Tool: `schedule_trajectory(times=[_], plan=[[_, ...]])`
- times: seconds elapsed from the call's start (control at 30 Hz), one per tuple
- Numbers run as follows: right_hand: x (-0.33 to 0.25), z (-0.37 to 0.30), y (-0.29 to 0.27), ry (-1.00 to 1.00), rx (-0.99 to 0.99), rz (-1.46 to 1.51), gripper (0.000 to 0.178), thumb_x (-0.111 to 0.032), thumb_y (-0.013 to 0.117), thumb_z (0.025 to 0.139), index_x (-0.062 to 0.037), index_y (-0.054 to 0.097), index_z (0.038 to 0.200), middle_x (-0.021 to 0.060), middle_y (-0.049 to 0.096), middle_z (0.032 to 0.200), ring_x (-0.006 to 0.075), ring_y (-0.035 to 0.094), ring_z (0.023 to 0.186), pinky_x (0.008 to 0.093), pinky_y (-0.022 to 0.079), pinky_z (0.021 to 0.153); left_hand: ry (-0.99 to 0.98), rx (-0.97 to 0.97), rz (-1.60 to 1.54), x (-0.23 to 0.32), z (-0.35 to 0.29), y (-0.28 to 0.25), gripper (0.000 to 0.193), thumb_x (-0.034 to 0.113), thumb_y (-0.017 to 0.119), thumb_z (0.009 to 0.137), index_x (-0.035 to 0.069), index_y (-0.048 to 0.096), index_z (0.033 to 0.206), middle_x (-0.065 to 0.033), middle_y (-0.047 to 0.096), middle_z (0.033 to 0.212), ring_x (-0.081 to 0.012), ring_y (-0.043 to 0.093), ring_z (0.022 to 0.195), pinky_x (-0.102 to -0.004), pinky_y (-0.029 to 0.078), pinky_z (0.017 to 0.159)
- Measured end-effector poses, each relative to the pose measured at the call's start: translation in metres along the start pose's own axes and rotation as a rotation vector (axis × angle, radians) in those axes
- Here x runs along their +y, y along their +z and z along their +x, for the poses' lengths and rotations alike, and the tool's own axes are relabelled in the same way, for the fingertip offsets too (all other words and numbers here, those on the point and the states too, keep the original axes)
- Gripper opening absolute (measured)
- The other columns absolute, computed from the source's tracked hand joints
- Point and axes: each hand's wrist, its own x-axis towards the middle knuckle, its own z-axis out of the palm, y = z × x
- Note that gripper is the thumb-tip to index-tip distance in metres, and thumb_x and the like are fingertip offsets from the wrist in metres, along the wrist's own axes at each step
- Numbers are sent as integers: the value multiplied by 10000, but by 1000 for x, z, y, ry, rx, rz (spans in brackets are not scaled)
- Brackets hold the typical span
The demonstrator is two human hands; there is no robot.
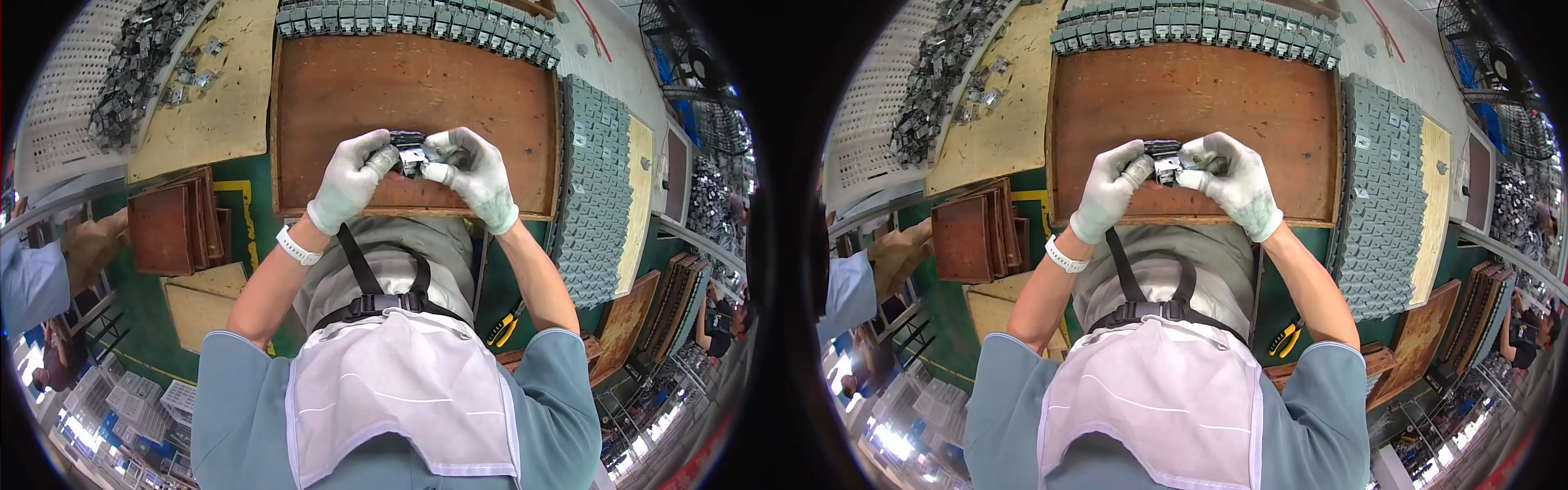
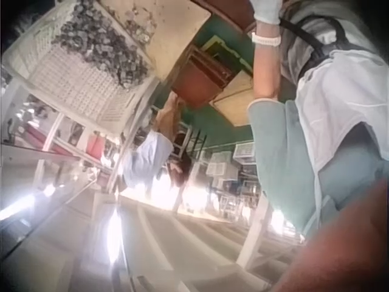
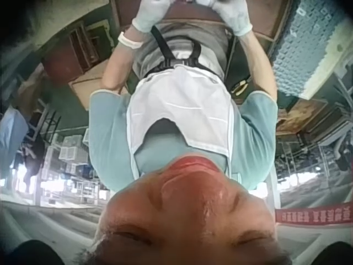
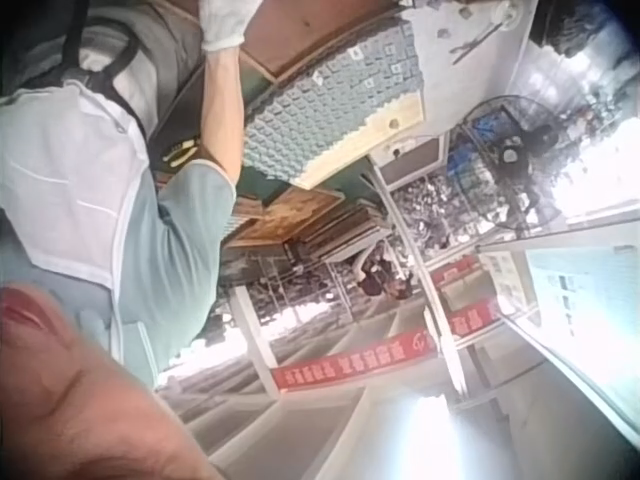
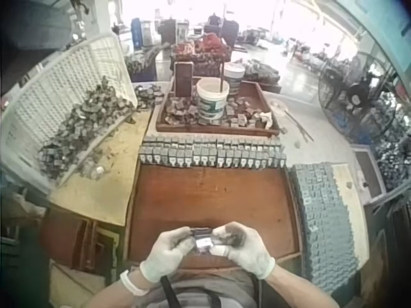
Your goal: The person assembles small electronic or electrical switch components by hand at a factory workbench, combining plastic housings and metal parts from trays.
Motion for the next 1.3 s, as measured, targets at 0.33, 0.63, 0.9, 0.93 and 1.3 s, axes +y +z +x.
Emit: schedule_trajectory(times=[0.33,0.63,0.9,0.93,1.3], plan=[[6,0,-5,8,-81,-56,407,-209,811,786,27,583,1026,43,612,914,108,545,866,269,462,782,-4,-29,8,-9,4,10,245,22,492,996,-104,590,1182,-100,663,1040,-130,628,888,-266,566,743],[5,1,-3,126,22,289,391,-267,744,859,26,639,1097,27,644,932,89,557,839,254,452,769,139,-152,220,0,22,-4,506,125,631,910,4,492,1381,-113,627,1217,-183,636,1043,-305,501,950],[8,9,6,245,-33,516,353,-314,580,987,9,618,1124,-7,607,905,64,512,791,226,408,707,451,183,828,4,26,35,618,161,807,706,30,568,1261,-172,615,1162,-357,613,1062,-404,511,894],[8,10,4,242,-34,519,353,-314,580,987,9,618,1124,-7,607,905,64,512,791,226,408,707,482,187,827,6,27,35,601,158,813,695,28,585,1235,-166,629,1120,-355,625,1023,-403,518,876],[-29,28,-20,225,-51,77,460,-385,659,919,14,611,1144,37,648,960,106,593,845,217,447,735,464,268,850,6,29,25,339,36,738,743,16,653,1071,-154,673,968,-324,662,753,-367,552,663]])
